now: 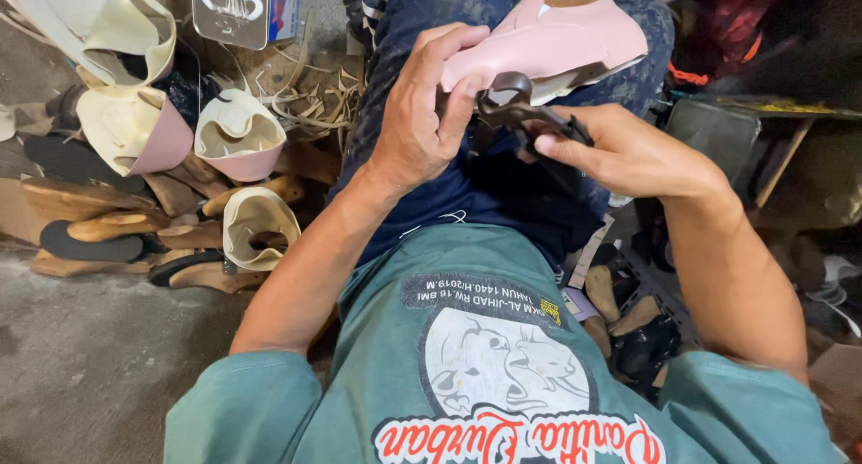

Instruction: The person uses a hammer to repeatedly tap the sole and edges of a pink slip-on shoe. They rotate the shoe to access different areas and continue hammering along the perimeter and heel.

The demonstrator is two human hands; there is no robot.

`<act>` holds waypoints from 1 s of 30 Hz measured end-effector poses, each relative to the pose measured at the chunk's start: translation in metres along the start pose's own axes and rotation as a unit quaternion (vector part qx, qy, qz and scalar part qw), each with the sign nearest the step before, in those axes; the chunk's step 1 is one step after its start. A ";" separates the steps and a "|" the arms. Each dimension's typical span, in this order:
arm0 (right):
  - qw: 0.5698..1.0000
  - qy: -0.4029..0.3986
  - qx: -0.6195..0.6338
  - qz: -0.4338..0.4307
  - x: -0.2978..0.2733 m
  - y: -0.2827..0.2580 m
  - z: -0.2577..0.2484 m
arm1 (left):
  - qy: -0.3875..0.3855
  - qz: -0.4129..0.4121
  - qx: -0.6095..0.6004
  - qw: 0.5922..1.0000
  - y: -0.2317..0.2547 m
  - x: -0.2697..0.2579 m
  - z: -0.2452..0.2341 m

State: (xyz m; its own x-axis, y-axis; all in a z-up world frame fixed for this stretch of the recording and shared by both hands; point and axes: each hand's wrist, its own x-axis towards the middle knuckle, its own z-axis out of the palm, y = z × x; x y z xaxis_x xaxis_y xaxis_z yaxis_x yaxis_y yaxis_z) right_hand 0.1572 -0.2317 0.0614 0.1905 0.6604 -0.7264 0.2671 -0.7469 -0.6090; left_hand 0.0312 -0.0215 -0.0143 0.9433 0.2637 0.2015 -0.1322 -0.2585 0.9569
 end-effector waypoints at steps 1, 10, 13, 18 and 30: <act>0.998 0.014 0.059 0.026 -0.004 -0.001 0.002 | -0.002 -0.012 -0.004 1.000 0.000 0.000 0.001; 0.950 0.222 -0.214 0.048 -0.030 -0.011 0.039 | -0.007 -0.029 -0.028 0.999 0.005 -0.001 0.008; 0.981 0.129 -0.129 0.068 -0.030 -0.030 0.015 | -0.017 -0.027 -0.028 0.999 0.008 -0.003 0.007; 0.983 0.033 -0.095 0.154 -0.032 -0.035 0.001 | -0.016 -0.049 -0.030 0.998 0.005 -0.008 0.007; 0.912 0.338 -0.201 -0.118 -0.008 0.027 0.048 | 0.006 -0.049 -0.049 0.998 -0.003 0.002 0.011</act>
State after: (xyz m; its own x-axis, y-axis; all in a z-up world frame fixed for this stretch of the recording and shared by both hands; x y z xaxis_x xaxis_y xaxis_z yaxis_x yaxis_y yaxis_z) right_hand 0.1180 -0.2610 0.0357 0.5856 0.7973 -0.1458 0.6743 -0.5791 -0.4582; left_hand 0.0366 -0.0302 -0.0190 0.9494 0.2946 0.1085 -0.0696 -0.1395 0.9878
